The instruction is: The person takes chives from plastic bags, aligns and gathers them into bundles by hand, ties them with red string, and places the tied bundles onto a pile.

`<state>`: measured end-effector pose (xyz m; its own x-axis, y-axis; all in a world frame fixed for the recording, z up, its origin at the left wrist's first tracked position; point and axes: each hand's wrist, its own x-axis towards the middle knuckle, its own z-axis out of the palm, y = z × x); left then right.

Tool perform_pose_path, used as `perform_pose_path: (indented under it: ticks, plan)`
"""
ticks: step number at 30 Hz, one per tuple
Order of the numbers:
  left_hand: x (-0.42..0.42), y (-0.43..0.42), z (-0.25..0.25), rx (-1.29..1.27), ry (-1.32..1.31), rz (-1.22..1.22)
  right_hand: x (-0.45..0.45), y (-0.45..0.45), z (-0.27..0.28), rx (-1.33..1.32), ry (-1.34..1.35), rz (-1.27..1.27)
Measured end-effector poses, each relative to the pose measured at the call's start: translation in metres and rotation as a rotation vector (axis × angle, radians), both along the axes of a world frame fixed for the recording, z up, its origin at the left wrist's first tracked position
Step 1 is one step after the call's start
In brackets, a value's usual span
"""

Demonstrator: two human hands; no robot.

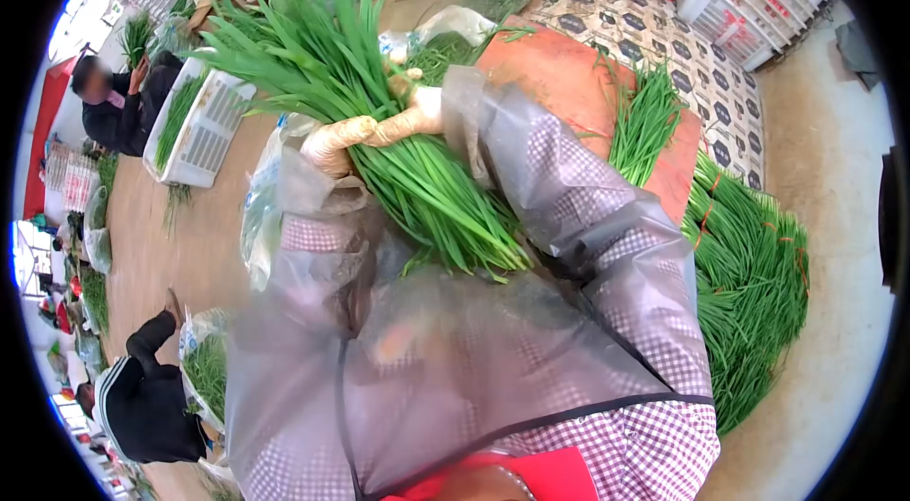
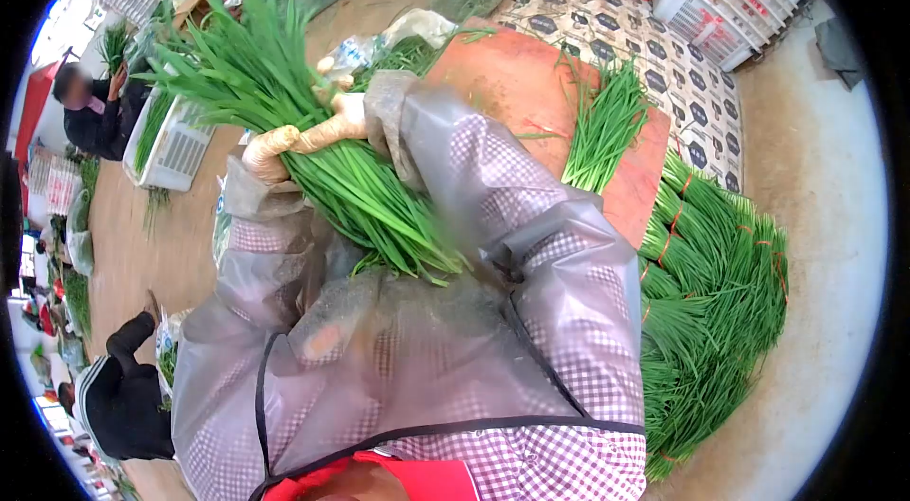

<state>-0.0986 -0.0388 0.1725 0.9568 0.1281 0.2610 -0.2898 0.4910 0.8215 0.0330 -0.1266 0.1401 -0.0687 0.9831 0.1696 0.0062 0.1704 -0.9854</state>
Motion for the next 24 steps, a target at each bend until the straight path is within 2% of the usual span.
perform_pose_path:
  ticks: [2,3,5,6,7,8,10,11,12,13,17,18,20,21,23,24]
  plan:
    - [-0.018,0.02,-0.012,-0.062,-0.006,0.024,-0.02,0.016,-0.002,0.04,0.109,0.037]
    - [-0.025,0.025,-0.016,-0.118,-0.017,0.044,-0.028,0.021,-0.001,-0.028,-0.001,-0.067]
    - [-0.047,0.033,-0.014,-0.149,0.029,0.204,-0.031,0.011,0.014,-0.316,-0.125,0.115]
    - [-0.054,0.047,-0.019,-0.175,-0.019,0.279,-0.03,0.017,-0.006,-0.436,-0.206,0.219]
    - [-0.064,0.067,-0.026,-0.202,-0.068,0.357,-0.025,0.013,-0.026,-0.425,-0.326,0.224]
    - [-0.078,0.083,-0.029,-0.265,0.013,0.467,-0.014,0.018,-0.078,-0.406,-0.295,0.261]
    - [-0.091,0.099,-0.038,-0.36,-0.073,0.616,-0.015,-0.012,-0.082,-0.425,-0.316,0.276]
    - [-0.094,0.107,-0.048,-0.378,-0.138,0.69,-0.016,-0.022,-0.094,-0.395,-0.208,0.282]
    - [-0.1,0.113,-0.056,-0.377,-0.142,0.705,-0.022,-0.035,-0.082,-0.575,-0.104,0.182]
    - [-0.106,0.119,-0.063,-0.434,-0.103,0.774,-0.028,-0.042,-0.108,-0.542,0.214,0.055]
    - [-0.131,0.14,-0.092,-0.565,-0.018,0.914,-0.021,-0.072,-0.126,-0.464,0.325,-0.199]
    - [-0.138,0.148,-0.1,-0.566,-0.033,0.933,-0.02,-0.083,-0.126,-0.476,0.491,-0.351]
    - [-0.151,0.163,-0.117,-0.582,-0.034,0.954,0.005,-0.102,-0.148,-0.374,0.66,-0.625]
    - [-0.156,0.166,-0.119,-0.592,-0.032,0.97,0.007,-0.11,-0.143,-0.228,0.78,-0.703]
    - [-0.164,0.171,-0.124,-0.605,-0.006,0.926,0.007,-0.112,-0.128,-0.252,0.666,-0.742]
    - [-0.165,0.172,-0.127,-0.607,-0.018,0.927,0.0,-0.104,-0.11,-0.295,0.515,-0.712]
